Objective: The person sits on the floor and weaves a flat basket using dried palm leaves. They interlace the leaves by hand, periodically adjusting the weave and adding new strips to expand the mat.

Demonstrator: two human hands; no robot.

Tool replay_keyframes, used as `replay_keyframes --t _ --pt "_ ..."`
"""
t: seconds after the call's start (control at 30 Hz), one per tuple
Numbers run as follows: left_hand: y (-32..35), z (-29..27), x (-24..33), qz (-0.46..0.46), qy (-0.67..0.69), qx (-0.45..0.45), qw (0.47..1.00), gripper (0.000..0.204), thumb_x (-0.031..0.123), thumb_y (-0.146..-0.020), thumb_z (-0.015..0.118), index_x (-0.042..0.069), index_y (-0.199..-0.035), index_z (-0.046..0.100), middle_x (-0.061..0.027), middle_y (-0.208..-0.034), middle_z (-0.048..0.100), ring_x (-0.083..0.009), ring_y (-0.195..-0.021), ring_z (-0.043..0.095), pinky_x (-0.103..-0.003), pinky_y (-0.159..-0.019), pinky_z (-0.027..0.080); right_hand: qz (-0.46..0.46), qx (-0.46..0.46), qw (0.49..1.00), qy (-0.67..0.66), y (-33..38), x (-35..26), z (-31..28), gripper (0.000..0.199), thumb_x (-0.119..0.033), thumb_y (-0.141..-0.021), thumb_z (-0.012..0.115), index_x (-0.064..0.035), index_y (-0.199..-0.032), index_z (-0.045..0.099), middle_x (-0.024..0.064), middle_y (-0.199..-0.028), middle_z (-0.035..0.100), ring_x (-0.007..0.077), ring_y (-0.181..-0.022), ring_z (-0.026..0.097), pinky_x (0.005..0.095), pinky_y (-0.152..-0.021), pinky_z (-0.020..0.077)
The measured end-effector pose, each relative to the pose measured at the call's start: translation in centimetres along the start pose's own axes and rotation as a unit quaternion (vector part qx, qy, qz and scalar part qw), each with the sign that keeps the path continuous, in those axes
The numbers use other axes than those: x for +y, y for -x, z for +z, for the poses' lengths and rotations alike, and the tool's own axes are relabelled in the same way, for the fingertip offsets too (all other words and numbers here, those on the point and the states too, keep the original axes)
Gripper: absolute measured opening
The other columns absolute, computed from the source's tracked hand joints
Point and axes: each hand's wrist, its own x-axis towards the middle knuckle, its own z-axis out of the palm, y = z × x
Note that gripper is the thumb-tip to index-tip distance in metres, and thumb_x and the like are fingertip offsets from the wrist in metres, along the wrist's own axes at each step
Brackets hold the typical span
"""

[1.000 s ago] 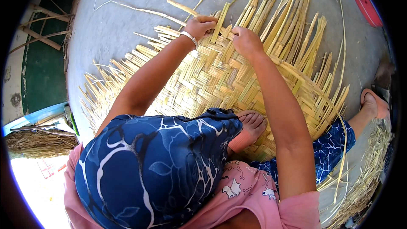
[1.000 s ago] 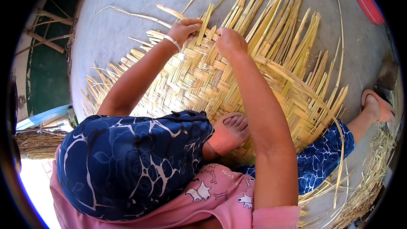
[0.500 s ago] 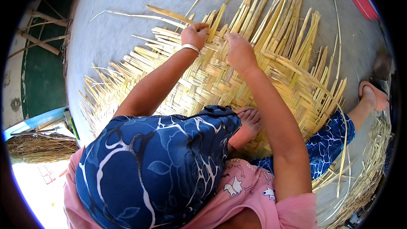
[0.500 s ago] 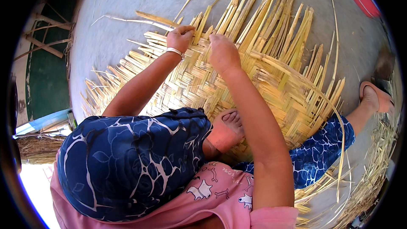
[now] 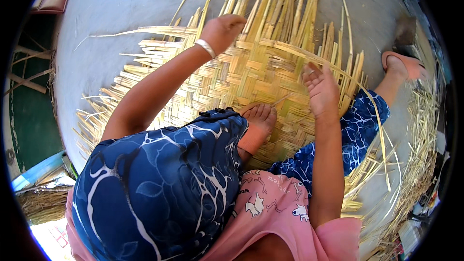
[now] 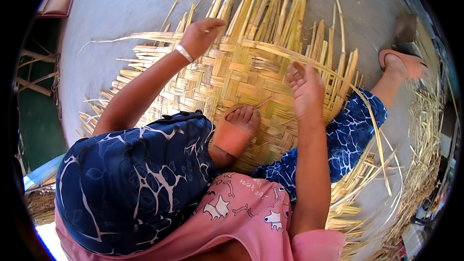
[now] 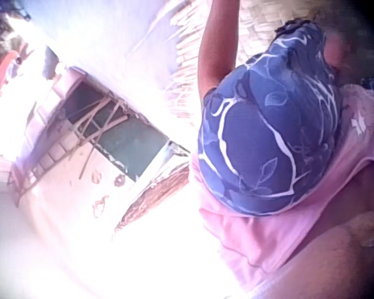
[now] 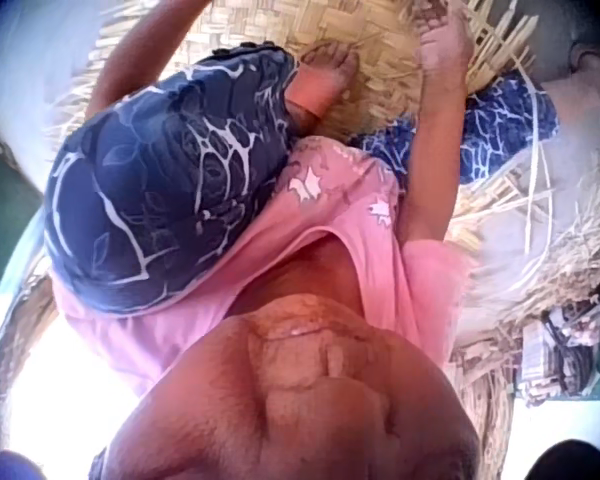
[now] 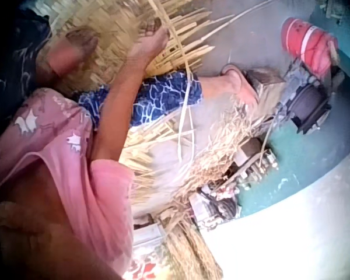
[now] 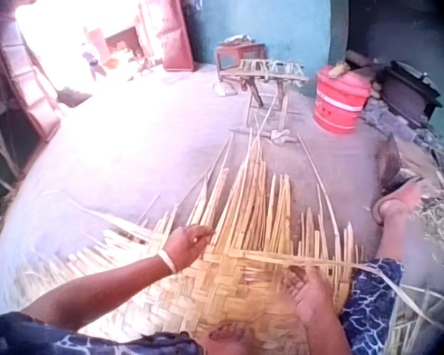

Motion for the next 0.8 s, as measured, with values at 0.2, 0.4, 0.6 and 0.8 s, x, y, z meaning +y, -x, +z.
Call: replay_keyframes --t 0.2,0.4,0.6,0.8 --pt "-3.9 5.3 5.9 0.11 -0.039 -0.234 0.965 0.028 0.019 -0.09 0.051 0.005 -0.112 0.061 -0.0147 -0.103 0.065 -0.0316 -0.092 0.062 -0.038 -0.082 0.048 -0.111 0.03 0.993 0.003 1.2 -5.9 -0.3 0.017 -0.019 -0.09 0.06 -0.006 -0.1 0.059 0.0078 -0.096 0.064 0.0129 -0.079 0.059 0.0271 -0.068 0.0509" --pt "-6.1 10.6 10.8 0.082 0.013 -0.369 0.926 0.028 0.026 -0.089 0.055 0.006 -0.106 0.064 -0.0137 -0.092 0.067 -0.0263 -0.084 0.063 -0.036 -0.078 0.049 -0.017 0.068 0.997 -0.019 0.1 -5.9 -6.4 0.018 -0.022 -0.088 0.063 -0.0063 -0.098 0.06 0.0038 -0.083 0.062 0.0134 -0.071 0.059 0.0251 -0.055 0.0476" --pt "-6.8 14.1 15.9 0.051 0.13 -0.432 0.891 0.024 0.024 -0.089 0.054 0.002 -0.094 0.063 -0.0076 -0.079 0.067 -0.0143 -0.068 0.064 -0.03 -0.065 0.051 -0.066 0.047 0.996 -0.031 1.7 -7.1 -6.6 0.019 -0.017 -0.088 0.063 -0.0042 -0.101 0.059 0.0033 -0.082 0.061 0.0138 -0.069 0.062 0.0237 -0.06 0.0519" --pt "-6.5 14.4 19.8 0.016 0.124 -0.476 0.871 0.024 0.023 -0.09 0.053 0.002 -0.094 0.063 -0.0058 -0.078 0.067 -0.0126 -0.069 0.064 -0.028 -0.064 0.051 -0.179 0.078 0.969 0.15 3.5 -7.5 -5.3 0.027 -0.019 -0.089 0.062 -0.0011 -0.108 0.056 0.0053 -0.085 0.062 0.0124 -0.07 0.062 0.0234 -0.062 0.0523"
